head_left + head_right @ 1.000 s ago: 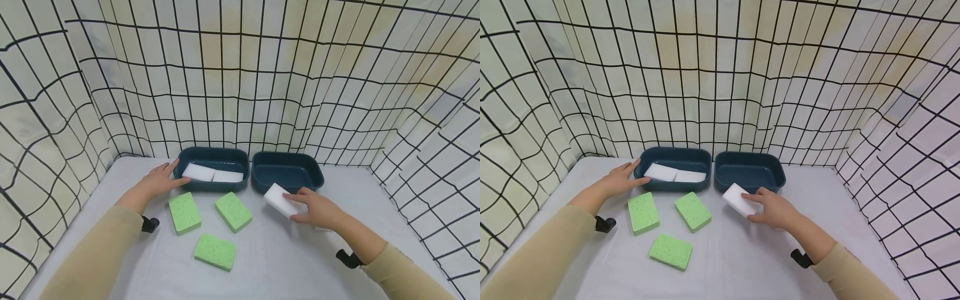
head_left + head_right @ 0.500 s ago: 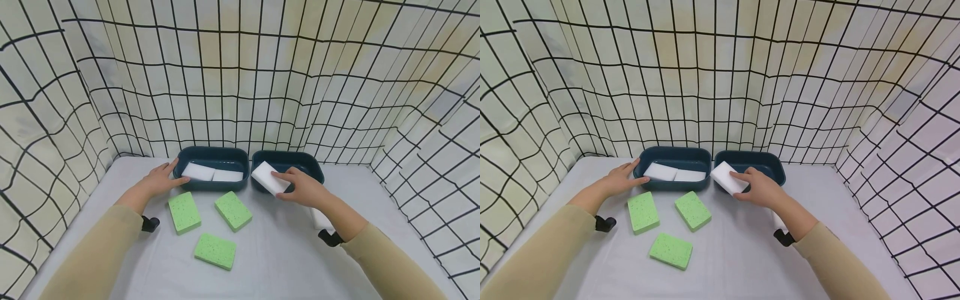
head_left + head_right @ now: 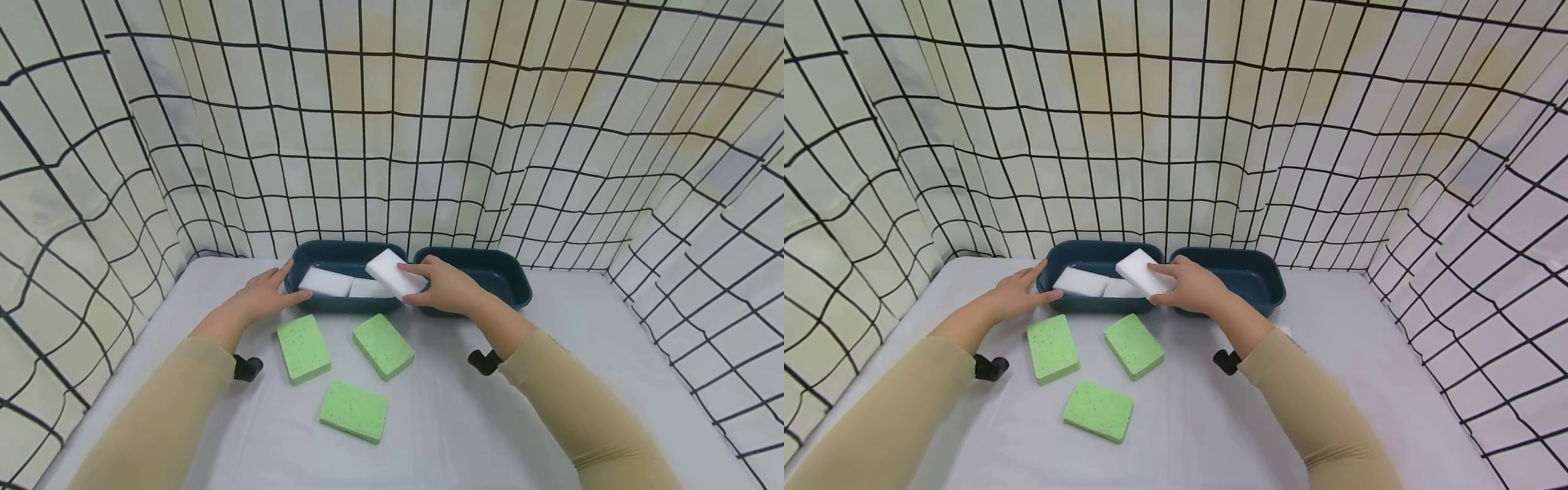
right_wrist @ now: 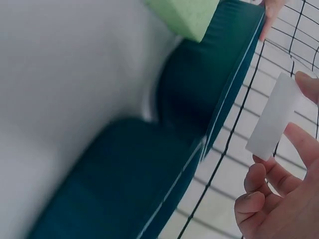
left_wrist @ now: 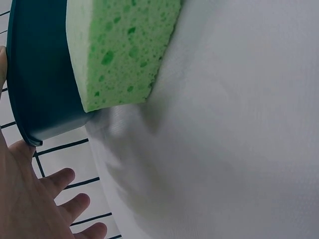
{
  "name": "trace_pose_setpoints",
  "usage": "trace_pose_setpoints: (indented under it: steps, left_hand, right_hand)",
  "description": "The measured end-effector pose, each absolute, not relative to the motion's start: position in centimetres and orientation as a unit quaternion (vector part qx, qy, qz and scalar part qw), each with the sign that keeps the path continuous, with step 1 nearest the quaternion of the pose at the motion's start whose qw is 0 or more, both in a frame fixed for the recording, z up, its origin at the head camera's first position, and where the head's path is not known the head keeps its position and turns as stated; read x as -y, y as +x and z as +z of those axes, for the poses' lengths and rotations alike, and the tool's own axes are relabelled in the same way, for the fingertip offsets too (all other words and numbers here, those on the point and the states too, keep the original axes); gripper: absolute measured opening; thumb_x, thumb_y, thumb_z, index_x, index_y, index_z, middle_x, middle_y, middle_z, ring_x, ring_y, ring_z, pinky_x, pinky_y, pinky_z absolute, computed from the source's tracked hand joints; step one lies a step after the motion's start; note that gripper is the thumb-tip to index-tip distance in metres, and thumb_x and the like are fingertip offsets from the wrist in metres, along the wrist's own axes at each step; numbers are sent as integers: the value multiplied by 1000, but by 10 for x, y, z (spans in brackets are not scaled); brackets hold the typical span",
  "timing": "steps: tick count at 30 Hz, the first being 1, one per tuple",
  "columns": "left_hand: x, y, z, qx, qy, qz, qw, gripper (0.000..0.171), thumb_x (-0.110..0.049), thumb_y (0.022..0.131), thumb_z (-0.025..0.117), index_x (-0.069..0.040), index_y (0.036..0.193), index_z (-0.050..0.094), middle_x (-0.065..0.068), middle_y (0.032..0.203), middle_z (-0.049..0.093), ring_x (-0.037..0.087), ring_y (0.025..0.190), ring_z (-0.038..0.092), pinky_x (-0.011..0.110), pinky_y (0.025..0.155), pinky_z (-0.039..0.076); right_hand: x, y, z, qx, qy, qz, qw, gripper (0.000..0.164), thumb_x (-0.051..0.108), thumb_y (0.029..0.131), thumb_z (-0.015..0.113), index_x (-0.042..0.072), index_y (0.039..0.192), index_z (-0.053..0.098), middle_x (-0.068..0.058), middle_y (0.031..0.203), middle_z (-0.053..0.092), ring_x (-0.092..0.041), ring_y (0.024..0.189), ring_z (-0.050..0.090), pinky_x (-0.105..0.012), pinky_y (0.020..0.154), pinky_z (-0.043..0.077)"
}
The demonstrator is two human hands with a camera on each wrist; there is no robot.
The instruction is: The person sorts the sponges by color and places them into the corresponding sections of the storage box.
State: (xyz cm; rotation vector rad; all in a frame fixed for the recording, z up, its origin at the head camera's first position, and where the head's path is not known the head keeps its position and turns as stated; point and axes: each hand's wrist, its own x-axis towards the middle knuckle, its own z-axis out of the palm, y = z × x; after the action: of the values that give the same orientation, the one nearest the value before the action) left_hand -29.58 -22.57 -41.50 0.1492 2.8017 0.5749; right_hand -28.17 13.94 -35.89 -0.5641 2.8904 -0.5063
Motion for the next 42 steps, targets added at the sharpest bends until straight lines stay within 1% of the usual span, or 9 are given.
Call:
trace_pose_setpoints:
  steps: [8,11,13,17,20,24,28,35,42]
  left_hand:
    - [226,-295,-419,-967,48,205,142,115,-88,80,40,-18,160,-4,32,160,6,57,143,6,75,108,15]
    - [226,-296,-418,-968,44,203,141,113,-87,81,40,-19,160,-3,31,160,6,56,144,7,75,108,15]
    - [226,-296,-417,-968,43,204,142,112,-86,82,40,-19,160,-4,31,160,6,56,143,6,75,108,15]
    - [227,-294,-415,-967,40,204,145,111,-85,83,42,-19,160,-4,31,160,6,55,144,7,75,108,15]
    - [228,-293,-413,-967,38,205,149,110,-84,84,41,-20,160,-5,31,160,6,55,144,7,75,108,15]
    - [227,-292,-410,-965,39,209,156,110,-85,83,41,-21,160,-5,31,160,6,55,144,7,75,108,16]
    - [225,-292,-409,-964,43,210,157,111,-85,83,41,-20,160,-5,30,161,7,54,144,7,75,108,16]
    - [222,-298,-411,-964,43,211,158,112,-88,81,40,-23,160,-6,28,162,6,53,145,7,74,109,15]
    - [226,-296,-412,-963,42,211,162,110,-84,84,41,-20,160,-7,29,161,7,53,145,7,73,110,16]
  right_hand:
    - [-93,-305,-369,-963,-189,-162,104,72,55,87,69,39,151,40,-6,135,50,-21,99,53,-37,80,49]
    - [-79,-316,-374,-962,-191,-158,116,73,55,88,68,39,152,38,-5,134,50,-22,102,53,-39,83,48]
    - [-70,-323,-377,-960,-191,-160,124,73,54,88,68,38,153,37,-6,137,49,-23,106,53,-41,89,48]
    - [-52,-334,-382,-958,-186,-170,138,74,53,89,69,37,153,37,-8,148,44,-24,123,48,-46,102,44]
    - [-37,-336,-384,-957,-181,-179,142,74,53,89,69,36,153,37,-8,153,40,-24,133,44,-46,108,40]
    - [-19,-336,-386,-956,-175,-189,142,72,52,89,70,34,152,40,-7,153,42,-23,133,45,-43,108,40]
    - [-5,-336,-389,-957,-167,-183,149,71,52,89,70,35,151,42,-6,153,42,-23,134,45,-43,108,40]
    - [1,-341,-391,-961,-164,-158,154,71,52,88,70,32,151,44,-4,152,45,-22,135,46,-42,110,39]
    - [9,-343,-396,-957,-173,-170,159,70,53,89,69,30,151,44,-4,152,46,-22,134,46,-41,110,39]
